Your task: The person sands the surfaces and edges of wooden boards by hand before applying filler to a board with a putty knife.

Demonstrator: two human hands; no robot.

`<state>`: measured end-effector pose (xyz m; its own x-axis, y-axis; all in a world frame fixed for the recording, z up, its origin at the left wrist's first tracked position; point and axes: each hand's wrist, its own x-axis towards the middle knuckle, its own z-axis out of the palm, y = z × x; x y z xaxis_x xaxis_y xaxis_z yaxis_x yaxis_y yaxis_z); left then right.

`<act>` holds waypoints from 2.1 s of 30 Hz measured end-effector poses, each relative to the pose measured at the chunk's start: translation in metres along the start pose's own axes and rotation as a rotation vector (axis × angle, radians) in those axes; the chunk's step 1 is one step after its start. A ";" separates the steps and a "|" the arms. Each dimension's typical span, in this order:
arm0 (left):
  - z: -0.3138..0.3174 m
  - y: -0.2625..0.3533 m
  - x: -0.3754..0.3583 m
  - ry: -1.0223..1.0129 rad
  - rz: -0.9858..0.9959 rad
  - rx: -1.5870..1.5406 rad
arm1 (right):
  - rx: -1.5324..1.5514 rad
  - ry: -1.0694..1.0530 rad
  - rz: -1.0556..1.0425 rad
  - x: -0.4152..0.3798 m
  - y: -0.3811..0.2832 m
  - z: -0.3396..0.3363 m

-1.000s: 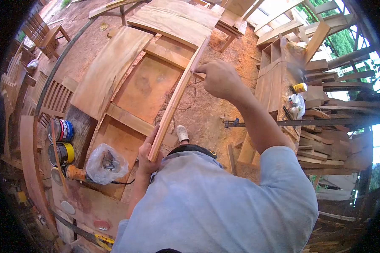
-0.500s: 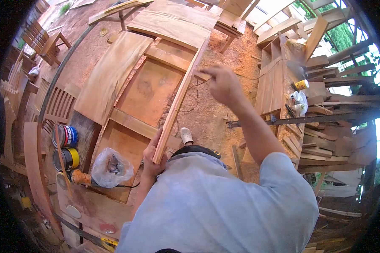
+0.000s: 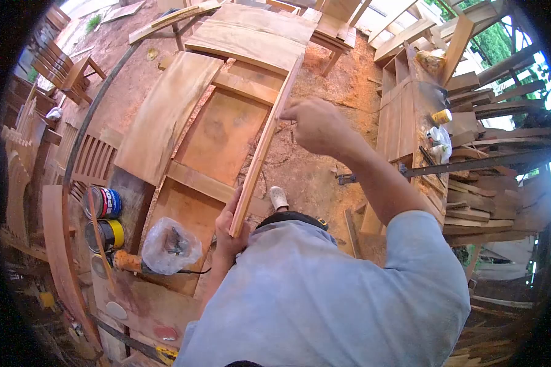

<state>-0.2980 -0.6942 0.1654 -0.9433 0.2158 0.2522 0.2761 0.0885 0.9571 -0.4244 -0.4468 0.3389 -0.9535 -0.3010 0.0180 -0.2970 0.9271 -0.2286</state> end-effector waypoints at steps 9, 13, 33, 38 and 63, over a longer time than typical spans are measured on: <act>0.006 -0.022 0.004 0.074 0.175 0.069 | 0.434 0.323 0.214 -0.002 0.016 0.033; 0.005 -0.013 0.003 0.056 0.137 0.070 | 0.327 0.483 0.061 -0.028 -0.003 0.061; -0.016 0.021 0.005 -0.233 -0.358 0.516 | -0.046 0.077 -0.102 -0.020 -0.026 0.004; -0.013 0.028 0.006 -0.207 -0.413 0.482 | 0.423 0.310 0.147 -0.020 -0.014 0.026; -0.016 0.015 0.005 -0.236 -0.399 0.394 | -0.049 -0.124 0.158 -0.009 -0.047 -0.004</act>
<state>-0.3014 -0.7076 0.1833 -0.9341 0.2978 -0.1970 -0.0007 0.5503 0.8350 -0.4021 -0.4868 0.3531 -0.9755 -0.1737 -0.1351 -0.1496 0.9737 -0.1717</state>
